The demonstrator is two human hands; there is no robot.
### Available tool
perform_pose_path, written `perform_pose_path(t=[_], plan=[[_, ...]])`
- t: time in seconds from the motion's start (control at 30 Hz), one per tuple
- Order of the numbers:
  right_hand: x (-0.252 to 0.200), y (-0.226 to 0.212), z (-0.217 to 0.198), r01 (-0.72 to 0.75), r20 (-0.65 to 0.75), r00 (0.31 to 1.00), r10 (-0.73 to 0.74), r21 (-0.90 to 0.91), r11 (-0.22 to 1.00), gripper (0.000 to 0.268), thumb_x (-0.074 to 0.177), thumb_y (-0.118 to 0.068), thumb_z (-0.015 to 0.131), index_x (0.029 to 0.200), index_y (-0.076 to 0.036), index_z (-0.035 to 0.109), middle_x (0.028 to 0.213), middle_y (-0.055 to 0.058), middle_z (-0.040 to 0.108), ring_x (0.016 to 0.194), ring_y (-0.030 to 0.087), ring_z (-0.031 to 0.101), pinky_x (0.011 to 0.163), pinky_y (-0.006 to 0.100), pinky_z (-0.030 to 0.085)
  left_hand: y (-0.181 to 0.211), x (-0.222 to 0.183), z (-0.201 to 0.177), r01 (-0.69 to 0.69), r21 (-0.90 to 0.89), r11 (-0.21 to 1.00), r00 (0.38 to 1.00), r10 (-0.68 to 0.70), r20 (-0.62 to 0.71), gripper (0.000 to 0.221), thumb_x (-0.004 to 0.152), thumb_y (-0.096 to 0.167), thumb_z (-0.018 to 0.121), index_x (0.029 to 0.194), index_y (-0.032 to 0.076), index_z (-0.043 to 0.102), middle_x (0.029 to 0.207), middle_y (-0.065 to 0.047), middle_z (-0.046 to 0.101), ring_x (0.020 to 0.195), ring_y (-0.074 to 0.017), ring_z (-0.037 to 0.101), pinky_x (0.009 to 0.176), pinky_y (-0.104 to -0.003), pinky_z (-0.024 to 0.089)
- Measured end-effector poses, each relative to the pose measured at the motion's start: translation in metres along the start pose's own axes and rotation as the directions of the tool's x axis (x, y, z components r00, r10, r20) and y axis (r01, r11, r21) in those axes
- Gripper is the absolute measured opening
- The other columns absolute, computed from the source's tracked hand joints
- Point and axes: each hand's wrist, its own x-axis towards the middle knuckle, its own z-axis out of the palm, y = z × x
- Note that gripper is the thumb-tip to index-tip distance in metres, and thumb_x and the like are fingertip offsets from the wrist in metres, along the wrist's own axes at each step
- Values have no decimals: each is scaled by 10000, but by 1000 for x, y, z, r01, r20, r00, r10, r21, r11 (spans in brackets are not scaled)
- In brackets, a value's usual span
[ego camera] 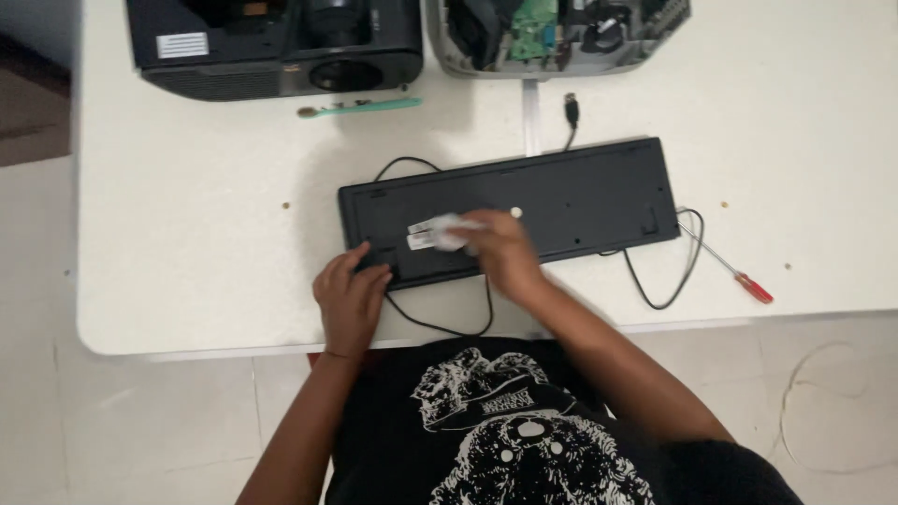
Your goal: Cleaning a keyboard with a cloth and unscrewing the back panel using a screwdriver
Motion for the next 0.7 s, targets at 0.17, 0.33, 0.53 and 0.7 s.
perform_pose_path(t=[0.17, 0.33, 0.53, 0.7], plan=[[-2, -79, -163, 136, -51, 968, -245, -715, 686, 377, 878, -27, 668, 1229, -164, 689, 1165, 92, 609, 1112, 332, 653, 924, 429, 471, 15, 20, -1, 94, -20, 995, 994, -93, 52, 73, 1028, 265, 699, 1092, 245, 727, 1403, 33, 621, 1323, -256, 543, 1046, -455, 380], [-13, -128, -260, 43, 161, 892, -423, -961, -274, 516, 977, -43, 648, 1266, -463, 728, 1395, 3, 557, 1234, 344, 591, 947, 472, 465, 20, 27, 4, 144, -14, 989, 984, -142, 110, 144, 1028, 262, 692, 1165, 254, 733, 1436, 16, 605, 1374, -279, 517, 1102, -493, 353], [-10, -132, -261, 59, 199, 897, -396, -939, -338, 422, 1028, -70, 628, 1159, -454, 742, 1448, -44, 527, 1315, 285, 547, 988, 425, 430, 38, 39, 3, 60, 63, 996, 965, -74, 252, 484, 1033, 448, 604, 1482, 270, 570, 1587, -123, 459, 1475, -387, 387, 1195, -625, 215], [14, -137, -255, 62, 179, 940, -290, -927, -370, 282, 1028, -102, 616, 1024, -349, 750, 1453, 10, 527, 1348, 360, 508, 1015, 480, 413, 37, 36, 8, 102, 136, 985, 942, -140, 305, 527, 1044, 470, 564, 1542, 314, 488, 1637, -101, 391, 1518, -364, 324, 1201, -642, 211]])
